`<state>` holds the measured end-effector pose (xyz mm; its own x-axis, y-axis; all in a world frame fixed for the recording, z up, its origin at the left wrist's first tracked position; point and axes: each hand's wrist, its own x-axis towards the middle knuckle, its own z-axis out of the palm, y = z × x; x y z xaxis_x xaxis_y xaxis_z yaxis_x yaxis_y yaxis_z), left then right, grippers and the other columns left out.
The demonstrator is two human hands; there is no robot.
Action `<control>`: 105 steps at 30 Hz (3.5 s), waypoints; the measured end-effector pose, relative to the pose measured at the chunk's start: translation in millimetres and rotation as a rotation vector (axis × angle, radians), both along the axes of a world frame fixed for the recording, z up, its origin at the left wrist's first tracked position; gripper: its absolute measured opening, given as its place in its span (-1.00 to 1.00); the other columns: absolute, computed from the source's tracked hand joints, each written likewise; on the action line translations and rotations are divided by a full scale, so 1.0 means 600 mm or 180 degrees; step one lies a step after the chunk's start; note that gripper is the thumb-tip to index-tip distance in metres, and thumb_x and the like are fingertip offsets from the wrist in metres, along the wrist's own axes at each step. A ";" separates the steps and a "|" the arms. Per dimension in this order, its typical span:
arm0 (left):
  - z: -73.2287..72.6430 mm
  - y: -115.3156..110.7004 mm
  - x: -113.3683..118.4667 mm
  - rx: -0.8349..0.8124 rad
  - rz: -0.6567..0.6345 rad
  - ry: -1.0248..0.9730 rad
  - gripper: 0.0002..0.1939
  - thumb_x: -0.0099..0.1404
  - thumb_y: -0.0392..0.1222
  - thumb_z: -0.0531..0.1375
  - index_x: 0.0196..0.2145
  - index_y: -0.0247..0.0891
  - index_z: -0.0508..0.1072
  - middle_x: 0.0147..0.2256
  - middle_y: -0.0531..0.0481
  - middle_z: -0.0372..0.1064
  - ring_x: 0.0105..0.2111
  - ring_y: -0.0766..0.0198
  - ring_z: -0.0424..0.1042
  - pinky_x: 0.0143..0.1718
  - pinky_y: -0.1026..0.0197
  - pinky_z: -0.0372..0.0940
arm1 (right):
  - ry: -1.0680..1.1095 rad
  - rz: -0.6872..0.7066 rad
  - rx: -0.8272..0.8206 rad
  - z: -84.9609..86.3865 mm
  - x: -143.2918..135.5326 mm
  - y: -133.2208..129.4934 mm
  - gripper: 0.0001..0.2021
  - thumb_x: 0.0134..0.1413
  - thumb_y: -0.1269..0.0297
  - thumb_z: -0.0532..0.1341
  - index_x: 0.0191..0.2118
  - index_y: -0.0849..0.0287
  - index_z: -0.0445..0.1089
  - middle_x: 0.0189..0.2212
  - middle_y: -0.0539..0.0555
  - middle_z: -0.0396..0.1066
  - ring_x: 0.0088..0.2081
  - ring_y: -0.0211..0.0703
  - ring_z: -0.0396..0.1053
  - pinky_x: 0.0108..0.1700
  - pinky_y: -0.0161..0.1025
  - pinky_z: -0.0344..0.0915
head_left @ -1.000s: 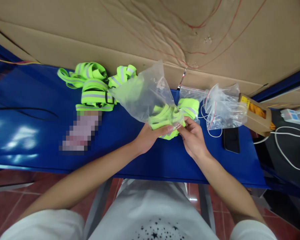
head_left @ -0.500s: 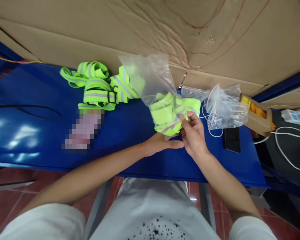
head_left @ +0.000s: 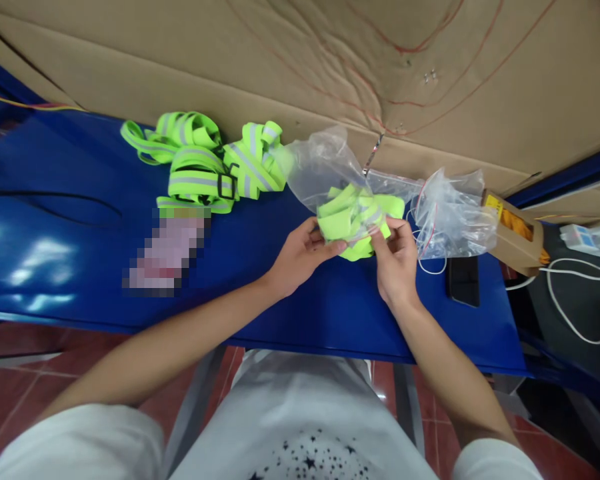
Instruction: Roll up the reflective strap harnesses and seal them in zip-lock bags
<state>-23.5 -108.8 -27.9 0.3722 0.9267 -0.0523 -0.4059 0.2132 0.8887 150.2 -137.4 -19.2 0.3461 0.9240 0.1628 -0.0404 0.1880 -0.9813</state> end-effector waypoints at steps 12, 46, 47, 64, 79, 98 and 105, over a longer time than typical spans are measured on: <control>0.007 0.014 -0.004 -0.0045 -0.0008 -0.0309 -0.43 0.17 0.03 0.53 0.09 -0.12 0.56 0.18 -0.09 0.52 0.30 -0.03 0.41 0.35 -0.10 0.30 | -0.0222 0.0425 -0.0205 0.009 -0.008 -0.005 -0.35 -0.14 0.13 0.57 0.05 -0.09 0.29 -0.03 0.01 0.44 -0.02 -0.04 0.47 0.04 -0.05 0.49; -0.003 0.003 -0.027 0.4080 0.1207 0.3486 -0.87 0.51 -0.19 0.17 -0.20 -0.24 0.50 -0.21 -0.12 0.56 -0.24 0.16 0.52 -0.19 0.13 0.36 | -0.0617 -0.0116 0.0160 -0.001 -0.023 -0.013 -0.49 0.01 0.22 0.50 0.02 -0.07 0.27 -0.09 0.02 0.41 -0.09 -0.06 0.46 -0.04 -0.09 0.43; -0.003 0.004 -0.028 0.4139 0.1225 0.3629 -0.87 0.51 -0.21 0.16 -0.20 -0.24 0.49 -0.22 -0.13 0.55 -0.27 0.15 0.51 -0.22 0.12 0.33 | -0.0603 -0.0101 0.0166 -0.001 -0.023 -0.012 -0.50 0.01 0.22 0.49 0.01 -0.06 0.27 -0.10 0.02 0.41 -0.10 -0.07 0.46 -0.04 -0.09 0.43; -0.011 -0.003 -0.024 0.4354 0.0495 0.3568 -0.83 0.50 -0.22 0.15 -0.25 -0.23 0.52 -0.31 -0.05 0.55 -0.37 0.23 0.50 -0.30 0.18 0.29 | -0.0258 -0.0272 0.0102 -0.005 -0.018 0.005 -0.51 -0.04 0.23 0.49 -0.02 -0.04 0.29 -0.10 0.01 0.42 -0.08 -0.11 0.45 -0.02 -0.12 0.44; 0.073 0.030 -0.047 0.4878 0.0186 0.3823 -0.38 0.48 0.18 0.19 0.23 -0.39 0.33 0.01 -0.33 0.54 -0.01 -0.13 0.54 0.06 -0.07 0.32 | -0.1729 0.0534 0.0538 0.015 0.007 -0.035 -0.61 0.05 0.47 0.38 0.00 -0.03 0.50 -0.04 0.00 0.57 -0.04 -0.05 0.55 0.05 -0.08 0.49; 0.102 -0.036 -0.008 0.3635 0.0605 0.3722 -0.38 0.36 -0.03 0.32 0.27 -0.24 0.25 -0.04 -0.17 0.57 -0.08 0.00 0.56 -0.03 0.04 0.35 | -0.2196 0.1844 0.1170 0.060 0.042 -0.031 -0.57 0.52 -0.05 0.02 0.12 0.05 0.52 0.04 0.13 0.59 0.11 -0.01 0.53 0.20 -0.04 0.36; 0.140 0.005 -0.057 0.1993 -0.1538 0.2315 0.09 0.14 0.10 0.50 0.47 -0.10 0.07 0.06 -0.15 0.53 0.00 0.06 0.55 0.03 0.09 0.40 | -0.2048 0.1818 0.1070 0.070 0.048 -0.042 -0.80 0.44 0.29 0.22 0.04 0.04 0.58 -0.18 0.02 0.66 -0.21 -0.21 0.59 -0.11 -0.24 0.48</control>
<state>-57.6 -105.6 56.0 0.7775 0.6285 0.0240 0.2697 -0.3676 0.8900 178.9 -162.5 22.5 -0.3978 0.7960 0.4563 0.3196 0.5864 -0.7443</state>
